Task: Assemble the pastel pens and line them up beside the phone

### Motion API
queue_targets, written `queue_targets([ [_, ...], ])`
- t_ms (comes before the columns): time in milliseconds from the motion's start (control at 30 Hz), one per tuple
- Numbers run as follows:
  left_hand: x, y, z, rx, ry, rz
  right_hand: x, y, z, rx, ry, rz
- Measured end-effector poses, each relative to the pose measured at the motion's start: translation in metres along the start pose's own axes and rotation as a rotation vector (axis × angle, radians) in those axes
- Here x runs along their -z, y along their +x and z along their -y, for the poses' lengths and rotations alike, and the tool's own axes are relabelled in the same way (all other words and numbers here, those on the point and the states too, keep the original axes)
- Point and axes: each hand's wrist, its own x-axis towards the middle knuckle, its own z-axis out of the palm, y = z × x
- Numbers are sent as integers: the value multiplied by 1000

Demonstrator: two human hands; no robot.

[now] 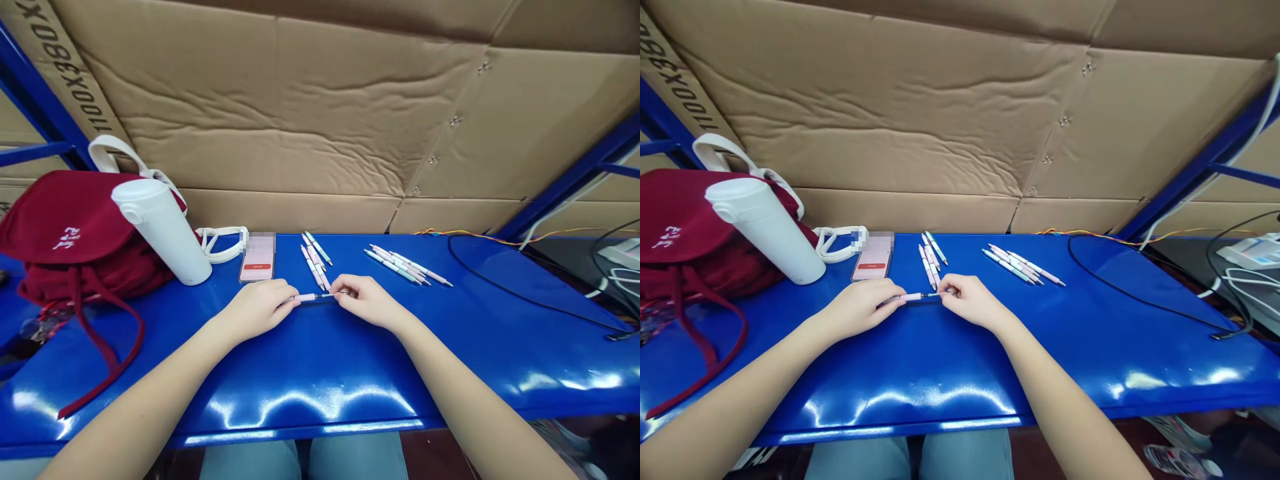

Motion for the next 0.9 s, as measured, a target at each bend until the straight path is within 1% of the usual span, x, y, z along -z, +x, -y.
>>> queue_targets([
  [100,-1,0,1,6,10,13,-1,0,1,23,39,21],
  [167,-1,0,1,18,12,28,-2,0,3,38,54,6],
  [333,1,0,1,43,7,54,-2,-1,10,82,70,-143],
  [467,3,1,2,62,10,52,-1,-1,13,144,179,-191],
  [533,4,1,2,69,13,52,2,-2,12,133,249,-227],
  [633,7,1,2,79,19,57,6,-1,8,69,326,-290],
  [700,8,1,3,101,47,76,6,1,4,3,340,-259],
  [767,8,1,5,129,97,124,1,3,1,-55,329,-145],
  [833,6,1,7,150,139,172,-8,4,-1,-71,296,-30],
  [900,5,1,10,154,152,182,-16,5,-1,-51,240,37],
])
